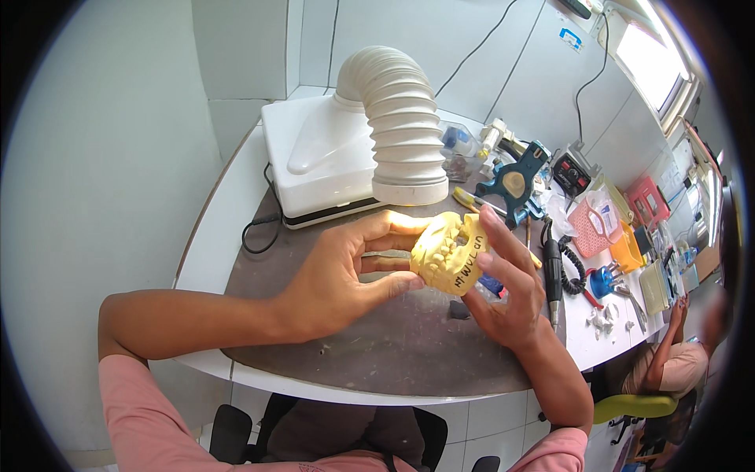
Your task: The person refines a dental cast by using a rotary tool to grind down surfaces of a yellow plaster model, frequently fitting two parts of the cast together and using a piece of articulating paper between the teeth.
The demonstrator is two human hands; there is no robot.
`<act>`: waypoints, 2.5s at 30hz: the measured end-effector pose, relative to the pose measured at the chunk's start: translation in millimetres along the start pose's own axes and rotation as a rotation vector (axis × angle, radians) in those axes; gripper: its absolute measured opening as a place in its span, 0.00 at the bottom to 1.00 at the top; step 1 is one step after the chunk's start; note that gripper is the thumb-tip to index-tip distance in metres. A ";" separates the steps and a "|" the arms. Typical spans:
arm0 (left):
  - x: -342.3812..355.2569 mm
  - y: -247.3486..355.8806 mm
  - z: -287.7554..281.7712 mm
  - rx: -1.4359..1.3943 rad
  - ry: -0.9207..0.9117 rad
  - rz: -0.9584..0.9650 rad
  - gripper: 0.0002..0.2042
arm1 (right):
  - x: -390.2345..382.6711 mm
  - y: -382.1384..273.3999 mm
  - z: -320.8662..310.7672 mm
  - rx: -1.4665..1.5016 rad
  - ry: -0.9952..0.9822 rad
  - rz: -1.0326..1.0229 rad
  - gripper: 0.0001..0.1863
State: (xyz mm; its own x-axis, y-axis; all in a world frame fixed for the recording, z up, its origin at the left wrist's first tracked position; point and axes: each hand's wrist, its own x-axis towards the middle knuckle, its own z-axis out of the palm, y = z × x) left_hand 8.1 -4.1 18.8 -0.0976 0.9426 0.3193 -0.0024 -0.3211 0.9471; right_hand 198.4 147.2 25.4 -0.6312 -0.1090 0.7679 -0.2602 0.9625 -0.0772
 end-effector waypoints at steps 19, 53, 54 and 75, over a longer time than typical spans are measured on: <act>0.7 -1.4 1.5 -0.072 -0.008 -0.028 0.30 | -2.5 -0.8 5.8 0.448 0.071 0.397 0.37; 1.9 -1.5 3.6 -0.192 0.034 -0.272 0.22 | 5.8 -13.6 0.7 0.299 -0.042 0.560 0.33; 1.8 -1.1 4.8 -0.184 0.040 -0.276 0.22 | 5.5 -13.0 -0.1 0.195 -0.080 0.488 0.34; -1.3 6.1 12.9 -0.029 -0.031 -0.210 0.22 | 3.7 -14.6 6.5 0.034 0.043 0.269 0.36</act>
State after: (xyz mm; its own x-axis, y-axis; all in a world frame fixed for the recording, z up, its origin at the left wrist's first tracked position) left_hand 21.0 -6.1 24.6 -0.0609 0.9913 0.1167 -0.0484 -0.1197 0.9916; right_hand 195.2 131.1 25.3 -0.6493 0.1612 0.7433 -0.1122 0.9463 -0.3033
